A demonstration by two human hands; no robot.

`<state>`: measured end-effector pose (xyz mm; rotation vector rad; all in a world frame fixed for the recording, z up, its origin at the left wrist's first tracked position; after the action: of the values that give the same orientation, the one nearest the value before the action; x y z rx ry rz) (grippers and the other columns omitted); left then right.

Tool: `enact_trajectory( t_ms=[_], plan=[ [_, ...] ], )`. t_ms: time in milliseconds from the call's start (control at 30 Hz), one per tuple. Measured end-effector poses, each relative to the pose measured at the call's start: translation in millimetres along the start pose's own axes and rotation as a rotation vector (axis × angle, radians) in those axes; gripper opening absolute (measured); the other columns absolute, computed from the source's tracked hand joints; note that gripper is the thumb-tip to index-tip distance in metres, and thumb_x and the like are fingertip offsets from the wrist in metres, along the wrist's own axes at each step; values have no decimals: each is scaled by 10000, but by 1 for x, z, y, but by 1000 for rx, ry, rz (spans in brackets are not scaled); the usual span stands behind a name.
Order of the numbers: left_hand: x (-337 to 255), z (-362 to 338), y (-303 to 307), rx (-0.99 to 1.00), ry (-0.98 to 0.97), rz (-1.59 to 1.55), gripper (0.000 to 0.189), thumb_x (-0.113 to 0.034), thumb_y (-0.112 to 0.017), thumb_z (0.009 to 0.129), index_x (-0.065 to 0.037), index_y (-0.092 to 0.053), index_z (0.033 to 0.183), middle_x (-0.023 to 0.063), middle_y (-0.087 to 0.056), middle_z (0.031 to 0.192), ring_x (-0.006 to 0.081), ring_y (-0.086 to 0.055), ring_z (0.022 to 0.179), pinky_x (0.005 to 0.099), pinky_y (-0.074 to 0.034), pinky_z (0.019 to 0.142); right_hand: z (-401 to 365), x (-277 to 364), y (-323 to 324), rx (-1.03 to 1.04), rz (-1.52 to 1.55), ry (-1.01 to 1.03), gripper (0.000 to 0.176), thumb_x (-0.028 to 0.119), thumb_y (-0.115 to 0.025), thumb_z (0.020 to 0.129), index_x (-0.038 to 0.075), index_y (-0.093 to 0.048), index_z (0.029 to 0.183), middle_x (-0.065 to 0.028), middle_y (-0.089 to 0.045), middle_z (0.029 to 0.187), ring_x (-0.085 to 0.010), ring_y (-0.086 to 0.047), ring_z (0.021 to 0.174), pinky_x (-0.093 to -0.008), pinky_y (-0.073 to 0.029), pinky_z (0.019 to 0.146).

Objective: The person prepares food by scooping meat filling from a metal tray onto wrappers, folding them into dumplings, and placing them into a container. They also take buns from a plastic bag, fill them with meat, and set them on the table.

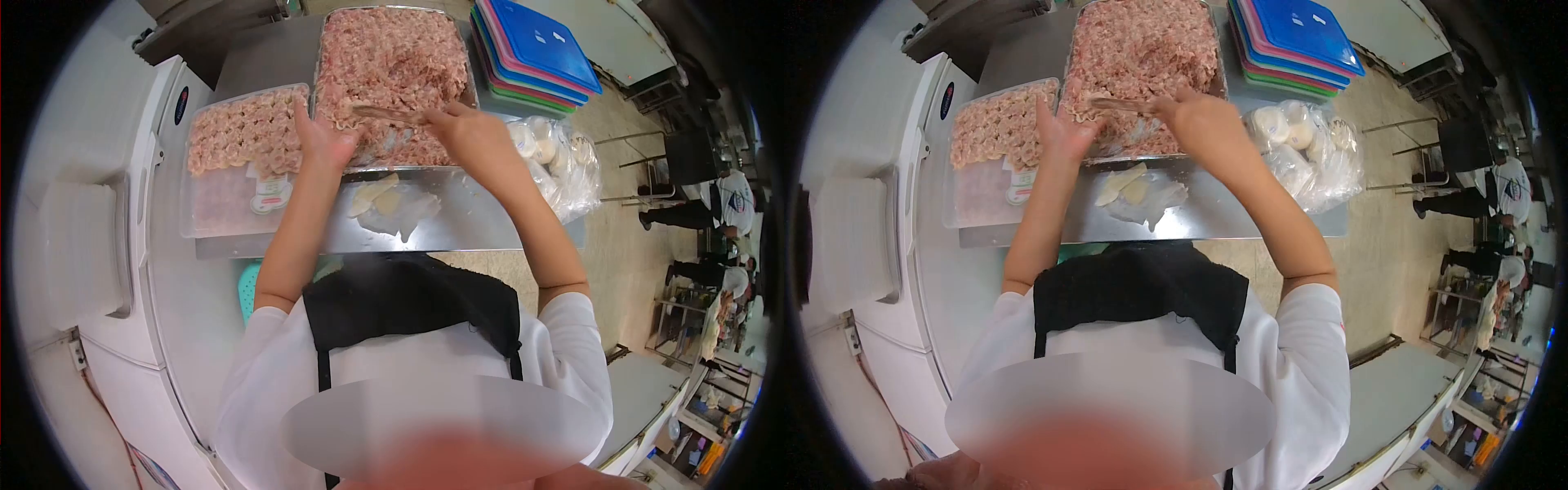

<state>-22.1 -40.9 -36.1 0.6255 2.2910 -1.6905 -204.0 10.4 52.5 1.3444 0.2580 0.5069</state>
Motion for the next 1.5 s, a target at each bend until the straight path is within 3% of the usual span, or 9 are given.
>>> enact_trajectory(
  t_ms=[167,300,500,600,800,900,1100,1333,1500],
  plan=[
    [3,-4,-9,-56,-66,-54,666,-476,-479,899,-50,-355,1396,169,-401,1413,365,-335,1332,587,-207,1096,8,-18,-17,-204,191,170,248,301,-546,905,84,-659,948,-134,-631,861,-332,-642,783,-439,-511,646],
    [-22,28,37,140,-136,22,509,-178,-509,925,-12,-354,1381,169,-508,1296,390,-429,1250,558,-310,1067,25,-50,-45,183,96,96,335,386,-540,893,86,-689,906,-154,-664,848,-343,-654,801,-442,-522,690],
    [-43,-18,11,45,-479,1013,698,12,-652,780,-55,-361,1411,142,-532,1274,288,-499,1195,396,-378,1044,40,-30,-142,394,66,61,371,394,-530,896,67,-703,919,-180,-680,855,-359,-663,850,-447,-519,783],
    [-48,-31,5,160,-846,1527,778,-36,-704,748,-66,-336,1433,117,-512,1319,234,-531,1147,331,-392,1012,28,-22,-139,435,304,89,389,399,-513,913,63,-707,934,-179,-679,861,-356,-660,857,-444,-511,782],
    [-15,-49,-16,108,-656,1613,706,-110,-765,686,-70,-490,1335,105,-587,1243,198,-550,1126,316,-402,984,10,-96,-55,457,680,-91,384,415,-569,899,62,-693,981,-172,-667,916,-341,-639,841,-411,-492,740],
    [8,-34,-35,259,-558,1587,553,-139,-775,674,-34,-600,1189,106,-643,1120,191,-573,1081,312,-420,961,-2,-86,-23,106,782,207,326,349,-590,904,62,-681,1029,-156,-658,913,-334,-626,798,-410,-484,709],
    [29,-19,-42,275,-552,1695,353,-152,-787,664,-37,-677,979,124,-668,1026,224,-617,995,332,-451,908,-10,-117,-20,136,511,237,303,253,-612,910,7,-656,1082,-129,-656,890,-241,-612,771,-321,-477,702],
    [48,-12,-58,477,-386,1608,371,-200,-782,700,-26,-665,1007,141,-658,1052,253,-609,1001,338,-452,905,-24,-106,-37,111,793,232,325,240,-625,888,71,-637,1166,-204,-651,1049,-342,-638,922,-348,-489,798],
    [49,11,-18,362,-478,1681,381,-235,-767,733,-19,-663,1029,141,-663,1060,256,-618,986,342,-458,895,-14,-120,-37,25,424,231,265,242,-606,894,106,-656,1117,-126,-640,893,-328,-630,802,-388,-501,686]
  ],
)
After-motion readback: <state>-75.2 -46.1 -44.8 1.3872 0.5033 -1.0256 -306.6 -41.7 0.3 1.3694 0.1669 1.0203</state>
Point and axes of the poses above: each hand's wrist, its own z-axis towards the middle knuckle, its own y-axis out of the back of the hand, x = y × z, the point moved 6 cm from there along z, towards the middle knuckle
